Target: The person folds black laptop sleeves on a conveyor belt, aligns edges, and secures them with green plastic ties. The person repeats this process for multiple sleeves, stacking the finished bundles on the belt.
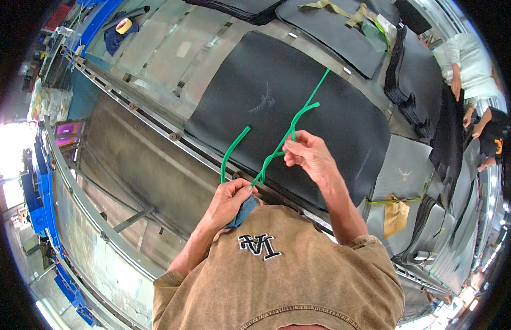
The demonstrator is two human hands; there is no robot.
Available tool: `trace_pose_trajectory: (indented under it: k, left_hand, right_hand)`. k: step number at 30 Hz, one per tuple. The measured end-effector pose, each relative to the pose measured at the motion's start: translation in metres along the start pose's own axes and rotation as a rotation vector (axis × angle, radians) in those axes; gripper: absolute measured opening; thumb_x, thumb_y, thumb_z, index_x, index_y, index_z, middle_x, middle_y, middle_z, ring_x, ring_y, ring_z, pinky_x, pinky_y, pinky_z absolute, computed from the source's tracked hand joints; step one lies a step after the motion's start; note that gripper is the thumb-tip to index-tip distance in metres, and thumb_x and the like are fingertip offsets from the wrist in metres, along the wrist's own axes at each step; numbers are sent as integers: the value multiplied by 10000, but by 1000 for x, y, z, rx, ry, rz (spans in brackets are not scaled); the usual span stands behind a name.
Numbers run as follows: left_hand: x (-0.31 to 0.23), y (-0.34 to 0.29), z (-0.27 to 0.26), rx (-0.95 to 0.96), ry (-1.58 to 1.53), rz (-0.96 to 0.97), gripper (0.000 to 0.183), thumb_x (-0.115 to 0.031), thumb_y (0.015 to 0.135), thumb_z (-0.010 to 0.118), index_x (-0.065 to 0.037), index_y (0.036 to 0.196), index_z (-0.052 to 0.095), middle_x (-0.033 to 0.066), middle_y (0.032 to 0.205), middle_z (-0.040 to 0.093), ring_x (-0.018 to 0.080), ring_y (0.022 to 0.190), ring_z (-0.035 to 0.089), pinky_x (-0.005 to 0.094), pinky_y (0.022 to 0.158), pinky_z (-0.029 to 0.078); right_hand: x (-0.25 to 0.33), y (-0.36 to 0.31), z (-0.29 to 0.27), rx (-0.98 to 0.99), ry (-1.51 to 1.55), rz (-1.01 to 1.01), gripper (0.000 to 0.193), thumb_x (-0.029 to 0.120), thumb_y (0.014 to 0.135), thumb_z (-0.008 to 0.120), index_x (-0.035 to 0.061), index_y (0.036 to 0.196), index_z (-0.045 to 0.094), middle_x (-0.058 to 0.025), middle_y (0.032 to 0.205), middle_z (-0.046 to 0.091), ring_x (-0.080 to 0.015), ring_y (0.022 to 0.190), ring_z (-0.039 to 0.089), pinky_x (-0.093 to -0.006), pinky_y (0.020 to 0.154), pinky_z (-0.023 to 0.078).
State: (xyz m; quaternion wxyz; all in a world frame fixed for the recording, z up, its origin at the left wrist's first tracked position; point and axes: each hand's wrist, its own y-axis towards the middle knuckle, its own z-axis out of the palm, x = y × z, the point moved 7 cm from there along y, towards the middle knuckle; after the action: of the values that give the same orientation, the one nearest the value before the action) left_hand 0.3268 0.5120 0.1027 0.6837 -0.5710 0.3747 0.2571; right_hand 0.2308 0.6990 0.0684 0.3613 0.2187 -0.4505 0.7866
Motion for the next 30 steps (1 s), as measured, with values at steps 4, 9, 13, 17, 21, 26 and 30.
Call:
trace_pose_trajectory:
  k: [4,9,13,17,21,26,30]
  left_hand:
    - [17,5,5,-15,17,-14,243,-229,934,534,-15,868,630,-28,711,578,41,655,492,223,588,397]
    - [43,24,8,-40,369,79,332,-300,922,539,13,854,627,93,700,641,148,653,593,313,601,454]
    - [68,32,10,-62,363,124,347,-298,917,527,28,853,627,137,673,601,201,632,561,341,603,439]
    - [65,38,13,-49,369,127,341,-281,925,511,32,848,623,153,675,597,219,632,557,353,623,437]
    - [75,46,15,-176,413,171,333,-277,928,505,28,841,610,152,682,578,224,641,535,356,640,434]
    - [96,50,15,-158,316,135,313,-267,924,520,19,827,600,135,674,550,212,645,496,355,644,429]
    - [68,35,21,-93,361,217,284,-243,924,528,19,857,616,151,701,586,221,659,538,354,648,438]
  right_hand:
    - [24,-26,-21,-16,-96,-32,164,189,911,584,26,925,586,-71,757,607,-127,554,586,-255,462,494]
    - [92,-70,3,17,-18,-358,245,278,948,521,45,893,573,-52,597,531,-107,427,459,-218,359,335]
    - [136,-92,26,9,-107,-522,276,286,957,499,25,890,561,5,494,405,-57,379,317,-215,335,211]
    - [207,-126,56,217,7,-664,197,222,970,469,25,965,457,14,576,345,-68,463,271,-222,356,217]
    - [241,-153,99,552,-35,-761,177,194,971,460,19,969,434,-8,599,380,-86,477,305,-228,376,256]
    - [241,-162,119,569,-165,-899,180,193,969,459,14,961,436,-26,598,405,-97,468,335,-229,388,285]
    - [242,-170,121,543,-222,-967,183,192,968,458,10,955,437,-40,596,426,-106,461,359,-230,398,308]
